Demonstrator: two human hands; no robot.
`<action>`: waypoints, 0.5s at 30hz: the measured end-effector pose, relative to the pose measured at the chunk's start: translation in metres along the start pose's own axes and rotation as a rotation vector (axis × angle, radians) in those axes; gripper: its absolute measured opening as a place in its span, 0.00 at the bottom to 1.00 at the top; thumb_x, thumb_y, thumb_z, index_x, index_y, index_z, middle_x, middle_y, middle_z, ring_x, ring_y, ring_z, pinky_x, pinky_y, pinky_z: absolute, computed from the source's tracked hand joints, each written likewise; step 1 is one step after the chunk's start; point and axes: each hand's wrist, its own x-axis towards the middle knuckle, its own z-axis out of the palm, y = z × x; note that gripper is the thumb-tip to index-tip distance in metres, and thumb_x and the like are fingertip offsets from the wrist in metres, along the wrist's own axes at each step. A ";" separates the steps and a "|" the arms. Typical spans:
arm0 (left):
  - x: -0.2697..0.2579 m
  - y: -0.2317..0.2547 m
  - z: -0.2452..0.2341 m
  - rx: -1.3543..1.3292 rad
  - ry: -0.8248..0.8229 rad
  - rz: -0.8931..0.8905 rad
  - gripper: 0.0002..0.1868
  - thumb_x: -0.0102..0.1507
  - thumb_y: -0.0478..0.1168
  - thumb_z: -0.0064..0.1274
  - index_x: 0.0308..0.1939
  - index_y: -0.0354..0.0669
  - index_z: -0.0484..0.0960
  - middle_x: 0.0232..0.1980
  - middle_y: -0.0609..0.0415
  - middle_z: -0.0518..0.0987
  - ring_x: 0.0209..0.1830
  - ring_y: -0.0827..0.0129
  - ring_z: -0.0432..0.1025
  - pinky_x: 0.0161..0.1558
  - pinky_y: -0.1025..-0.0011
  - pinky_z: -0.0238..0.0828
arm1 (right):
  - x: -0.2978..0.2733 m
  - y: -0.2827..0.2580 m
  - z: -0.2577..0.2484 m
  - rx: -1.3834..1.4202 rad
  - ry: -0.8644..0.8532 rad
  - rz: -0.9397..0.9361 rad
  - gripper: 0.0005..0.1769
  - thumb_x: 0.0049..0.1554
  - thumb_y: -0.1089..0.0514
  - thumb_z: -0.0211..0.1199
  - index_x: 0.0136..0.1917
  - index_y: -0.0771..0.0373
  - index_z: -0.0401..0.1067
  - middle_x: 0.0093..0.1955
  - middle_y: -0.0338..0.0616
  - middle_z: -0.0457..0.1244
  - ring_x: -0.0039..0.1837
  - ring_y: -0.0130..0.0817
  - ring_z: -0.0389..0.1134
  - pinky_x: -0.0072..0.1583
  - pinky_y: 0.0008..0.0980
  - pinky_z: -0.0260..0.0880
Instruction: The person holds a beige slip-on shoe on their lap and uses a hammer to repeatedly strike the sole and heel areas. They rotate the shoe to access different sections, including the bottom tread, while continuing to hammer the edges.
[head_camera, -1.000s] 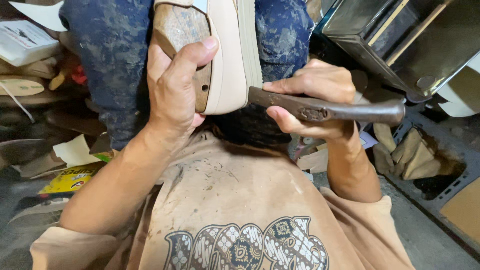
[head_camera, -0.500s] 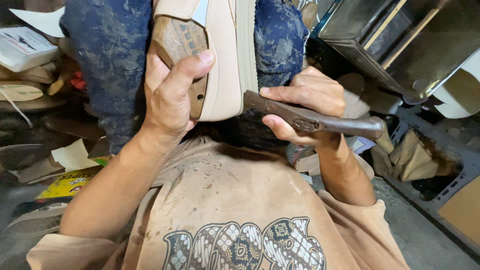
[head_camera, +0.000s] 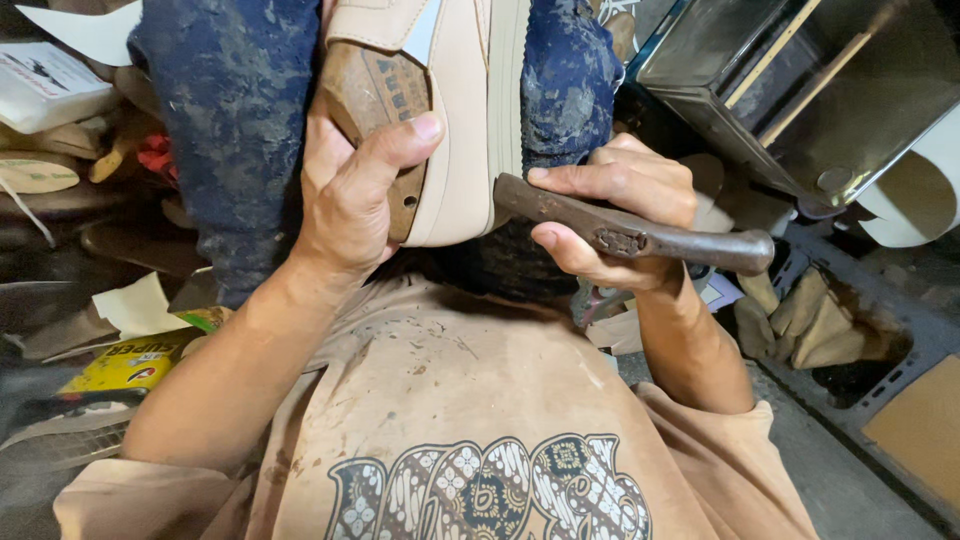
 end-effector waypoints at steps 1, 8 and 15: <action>0.000 0.000 -0.001 -0.001 -0.003 -0.002 0.36 0.65 0.39 0.58 0.75 0.45 0.61 0.74 0.48 0.71 0.76 0.60 0.67 0.83 0.62 0.60 | 0.000 0.000 0.001 -0.002 0.002 0.002 0.17 0.58 0.53 0.65 0.50 0.71 0.76 0.32 0.48 0.64 0.31 0.37 0.59 0.42 0.35 0.54; -0.003 0.002 -0.004 0.180 -0.006 0.011 0.37 0.66 0.41 0.58 0.75 0.45 0.59 0.74 0.49 0.69 0.75 0.61 0.67 0.82 0.64 0.60 | 0.025 -0.013 -0.015 0.033 -0.170 0.155 0.15 0.58 0.55 0.66 0.48 0.72 0.77 0.45 0.53 0.72 0.38 0.35 0.69 0.46 0.31 0.66; -0.003 0.004 -0.006 0.196 -0.065 0.031 0.40 0.67 0.41 0.56 0.80 0.47 0.53 0.81 0.49 0.64 0.83 0.61 0.61 0.88 0.62 0.51 | 0.006 -0.004 -0.009 0.066 -0.032 0.141 0.19 0.56 0.55 0.66 0.50 0.75 0.76 0.45 0.54 0.71 0.38 0.38 0.67 0.44 0.30 0.65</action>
